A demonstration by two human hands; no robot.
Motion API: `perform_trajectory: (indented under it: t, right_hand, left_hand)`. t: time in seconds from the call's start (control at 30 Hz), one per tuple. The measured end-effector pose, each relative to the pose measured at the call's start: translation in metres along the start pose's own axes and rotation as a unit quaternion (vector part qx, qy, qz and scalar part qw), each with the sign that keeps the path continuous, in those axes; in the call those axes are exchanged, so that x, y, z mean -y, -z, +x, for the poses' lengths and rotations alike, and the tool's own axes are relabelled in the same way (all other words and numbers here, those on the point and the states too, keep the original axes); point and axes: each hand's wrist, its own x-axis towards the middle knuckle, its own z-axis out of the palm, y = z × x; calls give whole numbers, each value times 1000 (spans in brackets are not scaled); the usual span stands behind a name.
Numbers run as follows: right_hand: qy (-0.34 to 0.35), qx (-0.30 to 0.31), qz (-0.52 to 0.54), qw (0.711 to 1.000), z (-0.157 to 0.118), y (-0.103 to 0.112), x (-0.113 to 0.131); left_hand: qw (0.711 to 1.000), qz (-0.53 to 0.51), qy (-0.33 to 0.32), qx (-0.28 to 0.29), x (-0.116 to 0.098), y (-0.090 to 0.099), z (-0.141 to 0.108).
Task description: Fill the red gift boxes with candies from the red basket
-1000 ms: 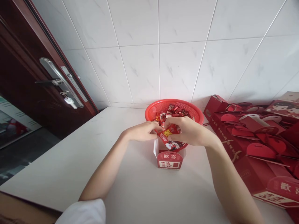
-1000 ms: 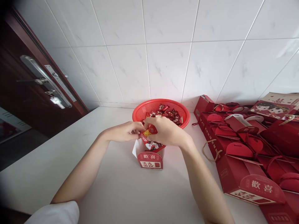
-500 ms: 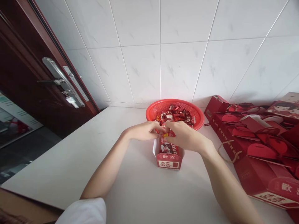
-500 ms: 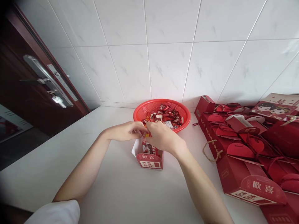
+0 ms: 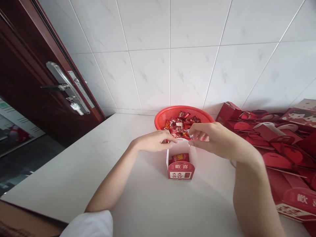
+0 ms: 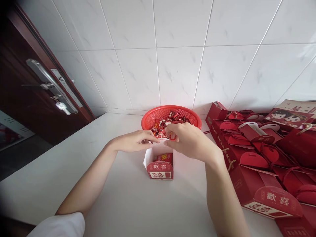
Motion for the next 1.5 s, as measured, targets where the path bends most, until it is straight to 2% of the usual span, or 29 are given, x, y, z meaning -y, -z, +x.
perform_trajectory:
  t: [0.1,0.2,0.37,0.47,0.57,0.67,0.8,0.9,1.03,1.13,1.27,1.5]
  right_hand:
    - [9,-21,29,999,-7,7,0]
    - [28,-15,36,999,-10,2,12]
    - [88,50,-11,995,-22,-34,32]
    - [119,40,-54,991,-40,-55,32]
    - [155,-13,-57,986,-58,-70,24]
    - [170,-96,-33,980,-68,-86,15]
    - [142,-218,19,965,-73,-113,5]
    - [126,-272,46,953,-78,-128,3]
    - [101,-343,-2,934,-84,-135,4]
    - [66,-373,-25,925,-86,-137,4]
    - [46,-368,-12,929,-85,-138,0]
    - [98,-307,50,945,-84,-143,-3]
  left_hand:
    - [1000,9,3,-7,-2,-2,0]
    - [1000,18,20,-8,-4,-3,2]
    - [999,29,9,-7,-5,-3,3]
    - [999,38,22,-17,-6,-5,2]
    - [998,40,29,-27,-7,-7,0]
    - [998,44,40,-27,-10,-9,0]
    - [996,54,59,-30,-15,-12,1]
    - [995,67,59,-39,-21,-14,1]
    - [993,99,40,-58,-28,-17,0]
    - [990,116,36,-70,-32,-19,1]
    - [988,125,44,-80,-35,-22,1]
    - [988,135,55,-58,-39,-26,1]
